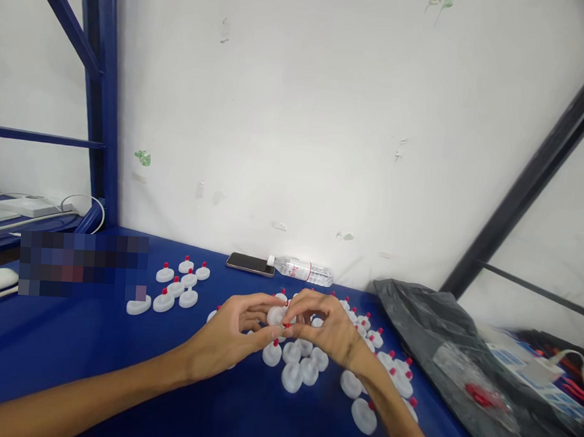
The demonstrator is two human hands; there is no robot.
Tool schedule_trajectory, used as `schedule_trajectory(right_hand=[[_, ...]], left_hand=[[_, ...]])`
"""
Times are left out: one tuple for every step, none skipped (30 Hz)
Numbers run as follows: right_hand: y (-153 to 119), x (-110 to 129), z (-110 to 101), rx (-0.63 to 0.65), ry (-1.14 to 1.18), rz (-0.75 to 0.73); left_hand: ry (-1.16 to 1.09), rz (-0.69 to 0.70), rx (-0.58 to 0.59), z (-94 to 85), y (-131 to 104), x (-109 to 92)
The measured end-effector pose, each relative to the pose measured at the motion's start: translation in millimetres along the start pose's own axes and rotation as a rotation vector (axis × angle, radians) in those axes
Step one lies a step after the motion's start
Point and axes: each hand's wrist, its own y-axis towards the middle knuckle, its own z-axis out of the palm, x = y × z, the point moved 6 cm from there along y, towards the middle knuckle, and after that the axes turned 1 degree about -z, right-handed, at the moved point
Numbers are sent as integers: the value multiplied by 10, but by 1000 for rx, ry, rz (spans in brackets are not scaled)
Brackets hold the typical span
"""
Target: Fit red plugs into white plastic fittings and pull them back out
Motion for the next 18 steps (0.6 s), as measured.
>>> schedule_trajectory(right_hand=[[-2, 1, 6, 4, 2, -1], [-4, -3, 16, 9, 6, -2], [-6, -9, 31, 18, 10, -1], [-8, -16, 48, 26, 10, -2], [-10, -22, 65, 32, 6, -2], [-12, -29, 81, 34, -3, 1], [-14, -33, 97, 35, -14, 3], [-16, -35, 110, 35, -25, 7], [-17, -35, 121, 34, -37, 13], [-19, -34, 132, 35, -48, 18], [-19, -32, 142, 39, -58, 23], [-19, -28, 151, 44, -68, 27], [-19, -26, 157, 48, -79, 30], [-18, -24, 161, 51, -90, 33], [-17, -20, 164, 51, -100, 31], [-16, -17, 164, 50, -108, 27], [-15, -14, 165, 49, -115, 24], [-15, -11, 166, 48, -119, 21]], left_hand=[[9, 4, -5, 0, 1, -4], [24, 6, -11, -1, 3, -2], [41, 4, -17, -3, 5, 4], [57, -1, -22, -5, 8, 11], [72, -8, -24, -6, 10, 19], [84, -10, -23, -6, 10, 21], [94, -7, -21, -4, 11, 19], [103, -2, -21, -4, 11, 13], [108, -1, -20, -3, 11, 9], [109, -2, -20, -2, 12, 6], [104, -7, -15, 1, 13, 8], [98, -15, -8, 5, 16, 12], [93, -22, 2, 10, 19, 17], [90, -26, 13, 15, 22, 23], [91, -28, 22, 17, 25, 28], [93, -28, 27, 16, 27, 34], [99, -26, 29, 13, 29, 38], [106, -21, 28, 7, 30, 39]])
